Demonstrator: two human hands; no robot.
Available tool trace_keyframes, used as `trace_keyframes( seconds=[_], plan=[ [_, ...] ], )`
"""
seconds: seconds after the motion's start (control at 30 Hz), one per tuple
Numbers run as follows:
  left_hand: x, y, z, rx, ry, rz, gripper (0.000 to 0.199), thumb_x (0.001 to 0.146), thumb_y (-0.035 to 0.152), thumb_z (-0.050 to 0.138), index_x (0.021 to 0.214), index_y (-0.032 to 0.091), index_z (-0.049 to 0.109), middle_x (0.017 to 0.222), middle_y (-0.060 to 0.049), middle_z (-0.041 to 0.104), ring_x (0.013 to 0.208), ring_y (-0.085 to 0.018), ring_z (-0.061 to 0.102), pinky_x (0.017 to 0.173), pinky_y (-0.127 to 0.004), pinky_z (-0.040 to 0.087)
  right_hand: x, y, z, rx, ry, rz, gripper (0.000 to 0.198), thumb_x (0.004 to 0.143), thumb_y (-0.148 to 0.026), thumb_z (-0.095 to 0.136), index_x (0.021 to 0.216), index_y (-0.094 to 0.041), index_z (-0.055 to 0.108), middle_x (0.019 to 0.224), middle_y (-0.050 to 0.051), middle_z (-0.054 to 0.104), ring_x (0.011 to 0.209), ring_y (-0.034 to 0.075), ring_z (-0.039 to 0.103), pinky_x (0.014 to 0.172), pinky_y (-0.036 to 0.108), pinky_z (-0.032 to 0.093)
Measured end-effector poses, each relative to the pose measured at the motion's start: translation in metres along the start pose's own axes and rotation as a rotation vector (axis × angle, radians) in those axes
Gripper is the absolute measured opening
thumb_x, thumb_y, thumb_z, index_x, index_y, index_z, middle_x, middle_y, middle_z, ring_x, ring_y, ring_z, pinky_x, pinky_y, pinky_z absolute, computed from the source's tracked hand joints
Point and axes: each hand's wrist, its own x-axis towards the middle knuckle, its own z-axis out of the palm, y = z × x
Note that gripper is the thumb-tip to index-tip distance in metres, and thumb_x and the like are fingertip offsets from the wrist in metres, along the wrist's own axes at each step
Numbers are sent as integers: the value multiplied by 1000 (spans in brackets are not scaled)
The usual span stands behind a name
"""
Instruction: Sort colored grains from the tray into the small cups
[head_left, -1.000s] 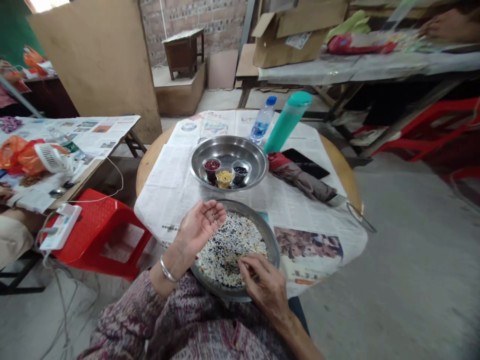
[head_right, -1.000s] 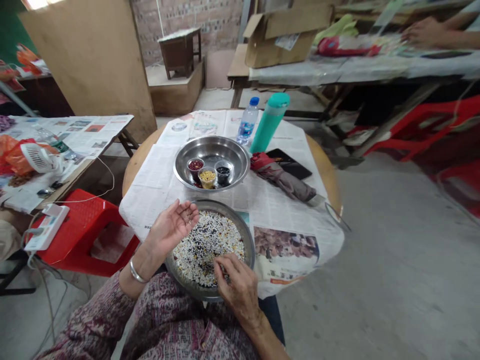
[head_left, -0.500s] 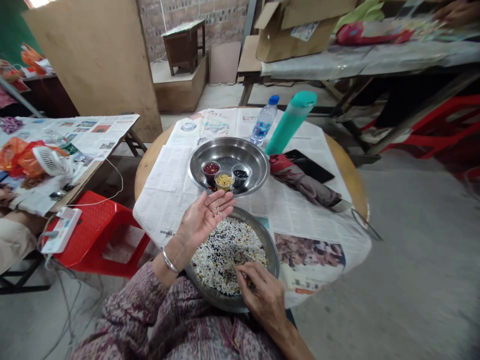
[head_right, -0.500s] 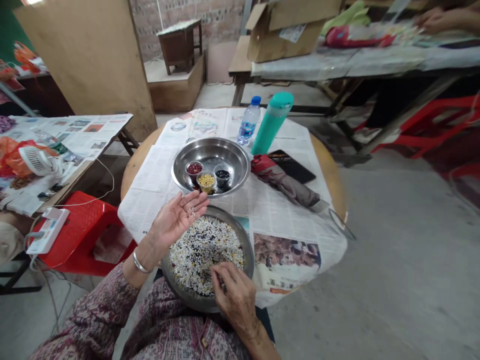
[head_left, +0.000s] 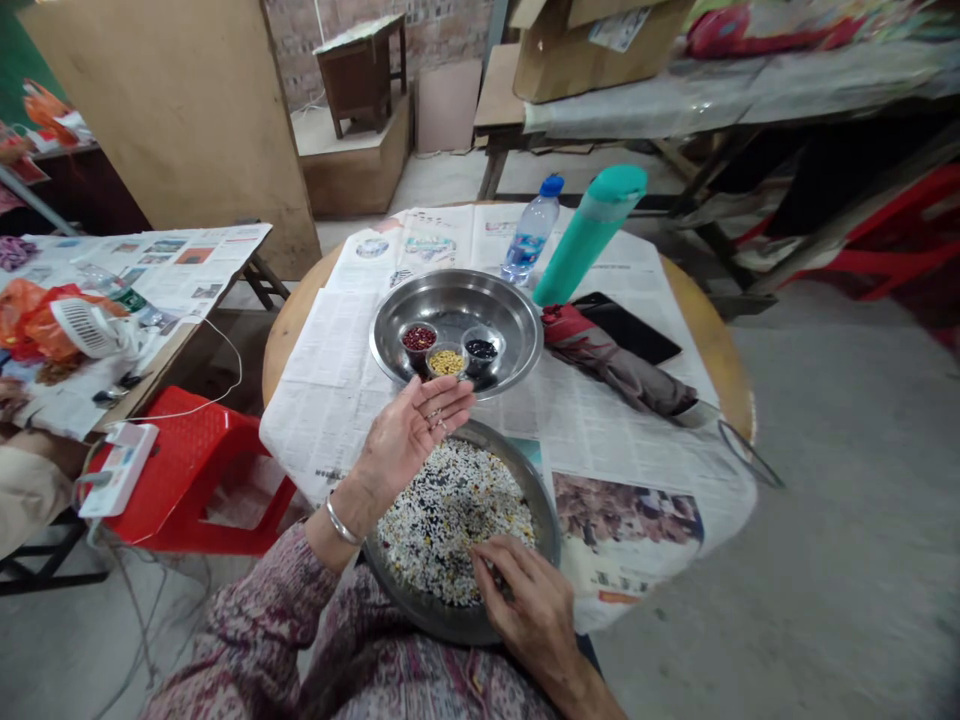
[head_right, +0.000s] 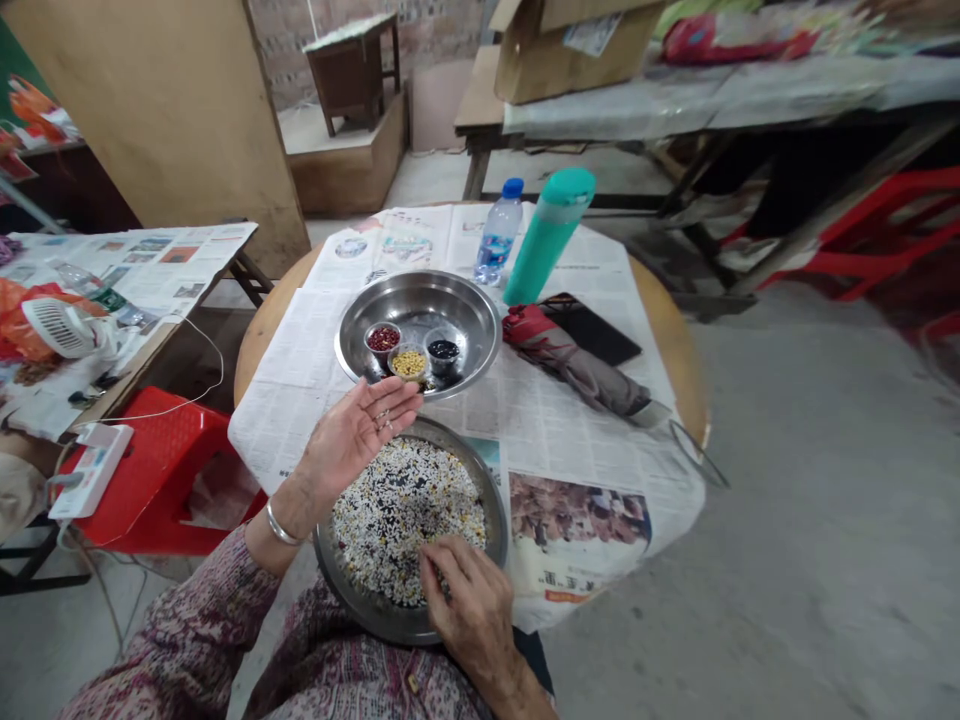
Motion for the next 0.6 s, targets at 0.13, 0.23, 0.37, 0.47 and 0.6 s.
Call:
trace_keyframes(
  seconds=[0.13, 0.23, 0.37, 0.47, 0.6],
  plan=[
    [14, 7, 3, 24, 30, 52, 32, 99, 32, 50, 96, 10, 73, 103, -16, 75, 103, -23, 71, 103, -37, 48, 3, -2, -1, -20, 13, -9, 13, 90, -12, 57, 88, -21, 66, 81, 4, 73, 71, 16, 70, 65, 27, 56],
    [29, 16, 7, 29, 73, 133, 32, 99, 31, 49, 93, 11, 73, 98, -14, 76, 103, -22, 71, 104, -38, 47, 4, -2, -2, -15, 14, 1, 13, 90, -12, 57, 88, -21, 65, 80, 3, 72, 69, 16, 70, 65, 28, 56],
    [49, 25, 10, 19, 98, 198, 29, 98, 29, 49, 95, 12, 72, 94, -13, 76, 108, -23, 69, 105, -38, 47, 4, -1, -1, -20, 14, 0, 13, 90, -12, 56, 89, -21, 66, 80, 3, 73, 69, 16, 70, 66, 28, 56],
    [61, 33, 8, 7, 110, 218, 28, 98, 28, 49, 99, 13, 72, 92, -12, 76, 111, -23, 68, 104, -38, 47, 4, 0, -1, -23, 13, -8, 13, 91, -13, 56, 89, -21, 65, 79, 2, 73, 69, 15, 70, 66, 28, 56],
    [75, 46, 2, 0, 136, 274, 29, 99, 28, 47, 103, 13, 71, 90, -10, 76, 106, -21, 70, 103, -36, 49, 3, 1, -1, -19, 7, 1, 13, 92, -14, 55, 91, -22, 66, 79, 2, 73, 69, 15, 70, 66, 28, 56]
  ],
)
